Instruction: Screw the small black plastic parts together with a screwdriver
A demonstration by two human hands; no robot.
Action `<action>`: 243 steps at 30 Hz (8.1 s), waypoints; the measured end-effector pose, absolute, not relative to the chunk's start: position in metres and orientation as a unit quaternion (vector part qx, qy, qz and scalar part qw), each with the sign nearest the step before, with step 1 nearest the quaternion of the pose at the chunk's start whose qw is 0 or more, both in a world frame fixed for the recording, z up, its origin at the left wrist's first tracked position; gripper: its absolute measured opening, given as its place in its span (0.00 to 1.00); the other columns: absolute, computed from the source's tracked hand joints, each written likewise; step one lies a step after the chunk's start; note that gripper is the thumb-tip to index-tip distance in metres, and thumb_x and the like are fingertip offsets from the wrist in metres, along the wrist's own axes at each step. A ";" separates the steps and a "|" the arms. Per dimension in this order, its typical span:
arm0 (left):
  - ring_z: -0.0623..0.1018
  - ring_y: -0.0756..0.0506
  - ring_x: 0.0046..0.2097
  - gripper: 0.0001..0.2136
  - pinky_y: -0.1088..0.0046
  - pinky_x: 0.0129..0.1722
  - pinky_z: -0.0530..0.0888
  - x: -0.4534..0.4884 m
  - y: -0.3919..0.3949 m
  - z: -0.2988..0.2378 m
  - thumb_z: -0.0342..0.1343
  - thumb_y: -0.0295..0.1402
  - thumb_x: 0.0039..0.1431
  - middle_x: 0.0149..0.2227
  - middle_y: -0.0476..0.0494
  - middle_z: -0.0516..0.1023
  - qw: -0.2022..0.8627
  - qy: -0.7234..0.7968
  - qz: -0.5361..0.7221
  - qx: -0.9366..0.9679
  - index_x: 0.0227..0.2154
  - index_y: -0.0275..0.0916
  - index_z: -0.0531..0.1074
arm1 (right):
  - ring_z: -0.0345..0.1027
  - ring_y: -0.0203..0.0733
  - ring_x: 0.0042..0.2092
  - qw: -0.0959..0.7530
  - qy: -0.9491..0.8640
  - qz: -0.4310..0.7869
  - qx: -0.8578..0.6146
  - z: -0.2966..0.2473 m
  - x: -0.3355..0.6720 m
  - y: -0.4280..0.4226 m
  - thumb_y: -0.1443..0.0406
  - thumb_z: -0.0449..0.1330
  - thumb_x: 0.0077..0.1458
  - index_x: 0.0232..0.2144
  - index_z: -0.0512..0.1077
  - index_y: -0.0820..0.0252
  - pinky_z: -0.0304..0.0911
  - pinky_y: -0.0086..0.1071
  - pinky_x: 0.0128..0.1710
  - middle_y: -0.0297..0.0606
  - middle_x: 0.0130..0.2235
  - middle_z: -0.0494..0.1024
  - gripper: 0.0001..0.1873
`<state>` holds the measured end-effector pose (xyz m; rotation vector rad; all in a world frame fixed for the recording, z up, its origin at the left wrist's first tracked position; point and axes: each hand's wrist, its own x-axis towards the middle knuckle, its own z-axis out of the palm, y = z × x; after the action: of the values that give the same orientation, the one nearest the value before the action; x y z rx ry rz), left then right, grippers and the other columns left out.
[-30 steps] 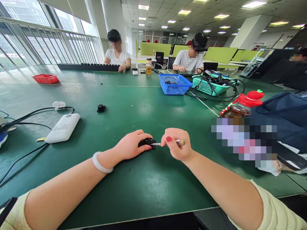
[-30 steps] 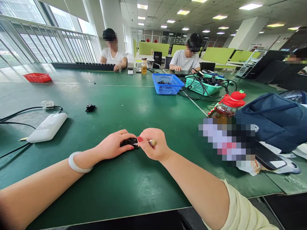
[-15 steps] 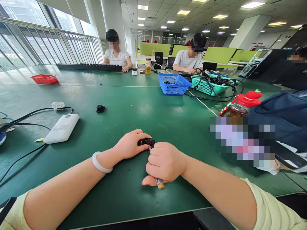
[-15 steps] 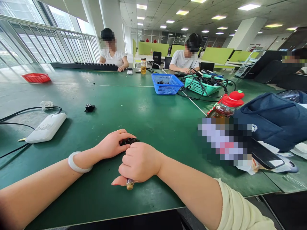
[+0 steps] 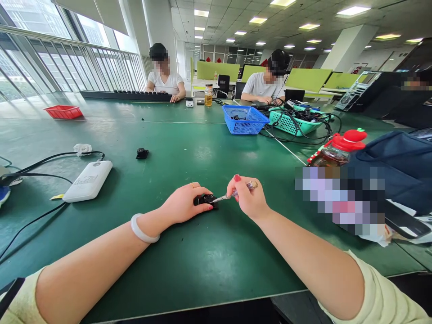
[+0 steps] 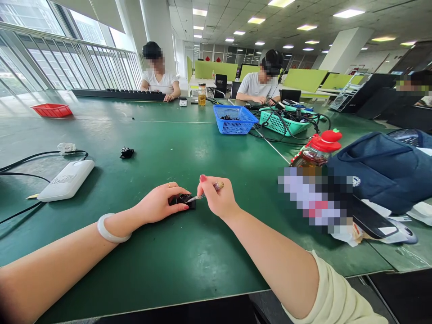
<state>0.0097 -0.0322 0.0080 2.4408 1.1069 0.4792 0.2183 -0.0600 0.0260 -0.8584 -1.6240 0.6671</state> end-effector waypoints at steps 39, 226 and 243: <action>0.64 0.34 0.60 0.26 0.54 0.61 0.61 -0.042 0.023 0.021 0.47 0.46 0.63 0.57 0.33 0.67 0.004 0.564 0.274 0.779 0.58 0.38 0.66 | 0.47 0.34 0.19 0.478 -0.855 -0.006 -0.199 0.031 0.219 -0.071 0.57 0.45 0.66 0.15 0.59 0.56 0.47 0.32 0.22 0.29 0.15 0.56 0.26; 0.74 0.42 0.49 0.11 0.63 0.51 0.71 0.022 -0.007 0.003 0.57 0.34 0.56 0.44 0.47 0.79 0.202 0.478 0.221 0.825 0.43 0.42 0.73 | 0.51 0.35 0.24 0.312 -0.902 -0.254 -0.155 0.010 0.216 -0.057 0.71 0.54 0.59 0.24 0.71 0.57 0.46 0.30 0.25 0.30 0.20 0.61 0.13; 0.70 0.40 0.54 0.18 0.58 0.57 0.66 0.020 -0.009 0.001 0.49 0.31 0.61 0.49 0.47 0.78 0.181 0.466 0.225 0.836 0.52 0.45 0.72 | 0.65 0.33 0.23 0.625 -0.541 0.291 -0.482 0.014 0.244 -0.027 0.53 0.68 0.47 0.30 0.69 0.56 0.62 0.28 0.23 0.28 0.22 0.70 0.16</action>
<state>0.0198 -0.0087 0.0013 2.3617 1.3161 0.6368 0.2437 -0.0272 0.0135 -1.1071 -1.2414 0.6667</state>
